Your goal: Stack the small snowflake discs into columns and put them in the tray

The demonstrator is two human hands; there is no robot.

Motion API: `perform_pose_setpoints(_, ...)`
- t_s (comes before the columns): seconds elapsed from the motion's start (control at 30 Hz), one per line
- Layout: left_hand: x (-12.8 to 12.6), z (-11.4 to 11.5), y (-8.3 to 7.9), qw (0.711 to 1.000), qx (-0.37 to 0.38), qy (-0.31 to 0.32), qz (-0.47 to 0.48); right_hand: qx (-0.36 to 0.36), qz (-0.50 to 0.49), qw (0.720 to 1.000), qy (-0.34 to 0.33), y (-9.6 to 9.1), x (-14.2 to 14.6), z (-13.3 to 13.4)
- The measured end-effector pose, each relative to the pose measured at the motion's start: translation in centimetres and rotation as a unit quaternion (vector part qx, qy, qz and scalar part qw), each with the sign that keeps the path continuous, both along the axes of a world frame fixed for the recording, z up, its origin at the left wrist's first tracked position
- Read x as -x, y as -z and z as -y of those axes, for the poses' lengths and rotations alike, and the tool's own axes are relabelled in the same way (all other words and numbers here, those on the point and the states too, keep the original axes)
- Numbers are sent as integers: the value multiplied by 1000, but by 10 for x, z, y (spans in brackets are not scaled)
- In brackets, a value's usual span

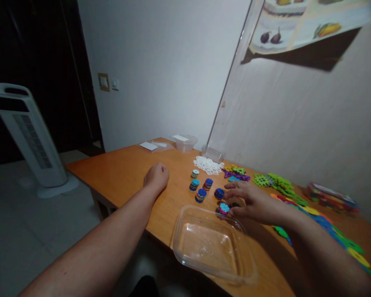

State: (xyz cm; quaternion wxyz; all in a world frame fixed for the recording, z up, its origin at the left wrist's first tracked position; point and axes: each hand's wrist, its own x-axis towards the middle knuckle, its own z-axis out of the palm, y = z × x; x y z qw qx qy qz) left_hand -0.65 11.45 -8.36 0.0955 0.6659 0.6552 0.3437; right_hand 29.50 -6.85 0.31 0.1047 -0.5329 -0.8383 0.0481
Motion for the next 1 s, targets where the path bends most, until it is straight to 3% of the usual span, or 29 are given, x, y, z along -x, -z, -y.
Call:
perform_pose_setpoints(0.33, -1, 0, -1, 1000, 5, 0, 3, 6, 1, 999, -42, 11, 1, -7)
perform_pose_setpoints(0.6, -1, 1, -2, 1000, 1, 2, 0, 11, -8, 999, -30, 14, -5, -6)
perform_pose_setpoints(1.0, -1, 3, -5, 1000, 14, 2, 8, 27, -10, 998, -48, 7, -1, -6)
